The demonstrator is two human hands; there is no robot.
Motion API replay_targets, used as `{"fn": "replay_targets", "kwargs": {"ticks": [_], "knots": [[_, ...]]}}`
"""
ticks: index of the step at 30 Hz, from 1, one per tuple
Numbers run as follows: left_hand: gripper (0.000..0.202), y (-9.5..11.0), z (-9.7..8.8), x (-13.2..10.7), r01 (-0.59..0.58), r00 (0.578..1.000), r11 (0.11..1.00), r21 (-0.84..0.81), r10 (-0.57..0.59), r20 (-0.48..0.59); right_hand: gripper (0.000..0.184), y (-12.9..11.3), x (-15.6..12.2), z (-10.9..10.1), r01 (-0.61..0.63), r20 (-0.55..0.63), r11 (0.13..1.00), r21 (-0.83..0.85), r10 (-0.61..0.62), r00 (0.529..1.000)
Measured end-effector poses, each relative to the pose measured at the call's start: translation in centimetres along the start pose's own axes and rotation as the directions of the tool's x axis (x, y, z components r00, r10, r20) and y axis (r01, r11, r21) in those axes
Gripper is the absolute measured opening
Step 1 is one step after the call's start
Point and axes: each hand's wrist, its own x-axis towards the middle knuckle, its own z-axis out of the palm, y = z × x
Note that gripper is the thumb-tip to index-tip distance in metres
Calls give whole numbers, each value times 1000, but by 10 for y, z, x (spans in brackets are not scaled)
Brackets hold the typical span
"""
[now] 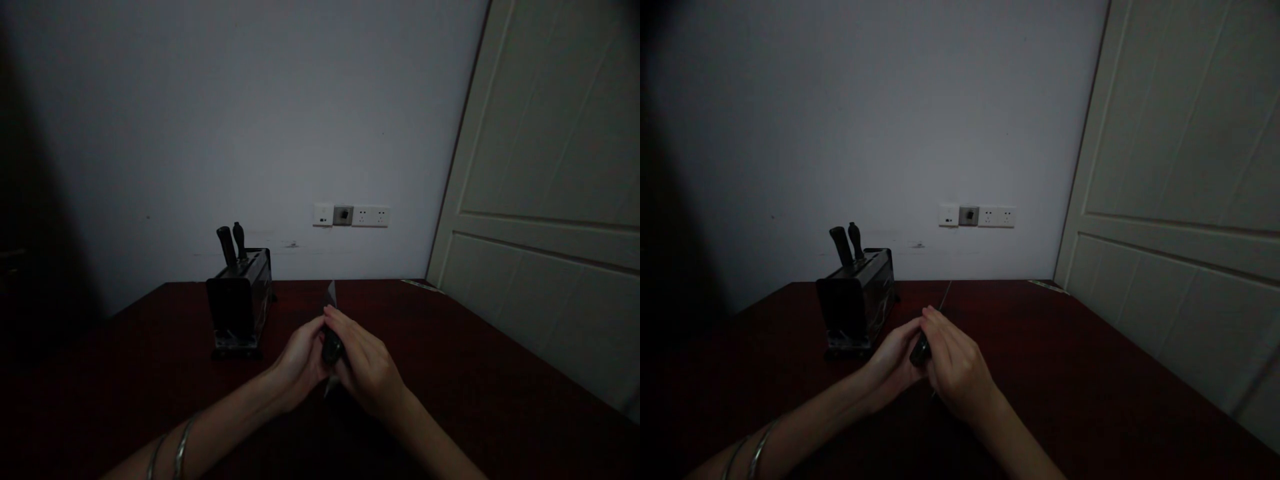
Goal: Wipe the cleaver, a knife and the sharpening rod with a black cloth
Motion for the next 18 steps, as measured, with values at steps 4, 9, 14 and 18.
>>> {"fn": "replay_targets", "kwargs": {"ticks": [4, 9, 14, 18], "knots": [[29, 10, 2, -4, -57, 989, 995, -86, 68, 129, 49, 12, 21, -7, -42, 8, 997, 70, 41, 999], [51, 7, -5, -7, 43, 992, 999, 25, -45, 120, 32, 40, 77, -16, -286, 64, 932, 223, 279, 958], [64, -19, -34, -9, 80, 996, 967, 243, -87, 17, 25, 76, 151, -17, -392, 118, 826, 405, 378, 918], [80, -35, -69, -15, 103, 994, 913, 396, -78, -78, 22, 98, 203, -15, -540, 261, 628, 560, 484, 835]]}}
